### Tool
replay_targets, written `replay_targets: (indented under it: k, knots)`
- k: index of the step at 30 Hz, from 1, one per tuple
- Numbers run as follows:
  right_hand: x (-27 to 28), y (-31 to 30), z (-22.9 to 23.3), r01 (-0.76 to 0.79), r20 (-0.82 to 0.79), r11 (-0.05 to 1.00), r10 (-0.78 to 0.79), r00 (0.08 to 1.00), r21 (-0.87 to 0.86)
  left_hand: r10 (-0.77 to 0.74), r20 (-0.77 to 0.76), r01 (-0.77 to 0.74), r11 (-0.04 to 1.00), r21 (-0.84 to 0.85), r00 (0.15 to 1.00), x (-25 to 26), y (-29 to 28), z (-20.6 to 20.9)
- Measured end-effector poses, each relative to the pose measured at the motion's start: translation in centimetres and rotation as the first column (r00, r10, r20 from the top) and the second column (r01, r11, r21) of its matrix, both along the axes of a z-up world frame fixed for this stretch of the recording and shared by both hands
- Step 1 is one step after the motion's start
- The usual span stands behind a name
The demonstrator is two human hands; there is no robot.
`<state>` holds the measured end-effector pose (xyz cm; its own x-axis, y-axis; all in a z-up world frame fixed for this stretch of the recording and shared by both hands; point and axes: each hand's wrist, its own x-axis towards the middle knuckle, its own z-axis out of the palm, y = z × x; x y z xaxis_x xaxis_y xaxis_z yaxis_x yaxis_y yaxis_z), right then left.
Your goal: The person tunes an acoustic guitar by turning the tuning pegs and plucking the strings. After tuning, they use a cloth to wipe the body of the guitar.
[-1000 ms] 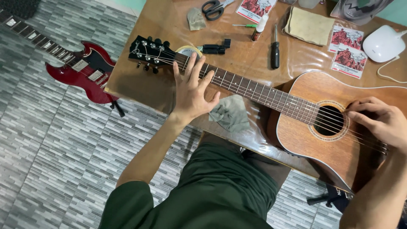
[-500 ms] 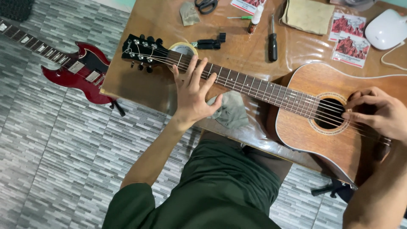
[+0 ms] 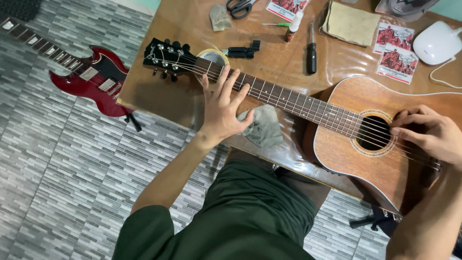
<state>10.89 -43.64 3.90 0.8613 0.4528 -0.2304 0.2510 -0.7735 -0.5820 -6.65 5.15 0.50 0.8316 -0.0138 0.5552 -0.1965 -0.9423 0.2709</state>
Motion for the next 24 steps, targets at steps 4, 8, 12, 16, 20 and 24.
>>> replay_targets:
  k: [4, 8, 12, 16, 20, 24]
  knots:
    - [-0.2, 0.4, 0.5, 0.014, -0.020, 1.000, -0.014, 1.000, -0.016, -0.011, 0.034, 0.013, 0.999, -0.030, 0.999, 0.2, 0.2, -0.1]
    - [0.3, -0.2, -0.4, -0.002, -0.028, 1.000, 0.001, 1.000, -0.007, 0.089, 0.029, -0.088, 0.996, -0.027, 0.996, 0.6, 1.2, 0.0]
    - [0.1, 0.3, 0.1, 0.011, -0.032, 1.000, -0.011, 0.999, -0.010, 0.065, 0.009, -0.065, 0.998, -0.001, 0.998, 0.8, 1.1, 0.7]
    - [0.0, 0.0, -0.2, 0.012, -0.023, 1.000, -0.013, 1.000, -0.004, 0.075, -0.016, -0.075, 0.997, -0.015, 0.997, 1.2, 1.2, 0.8]
    - [0.6, -1.1, -1.3, -0.070, -0.001, 0.992, 0.071, 0.997, 0.102, 0.081, -0.033, -0.081, 0.997, 0.000, 0.996, 1.2, 1.4, 0.8]
    - [0.6, -1.2, -1.2, -0.082, 0.015, 0.992, 0.081, 0.997, 0.091, 0.075, -0.031, -0.076, 0.997, -0.009, 0.997, 1.3, 1.4, 1.0]
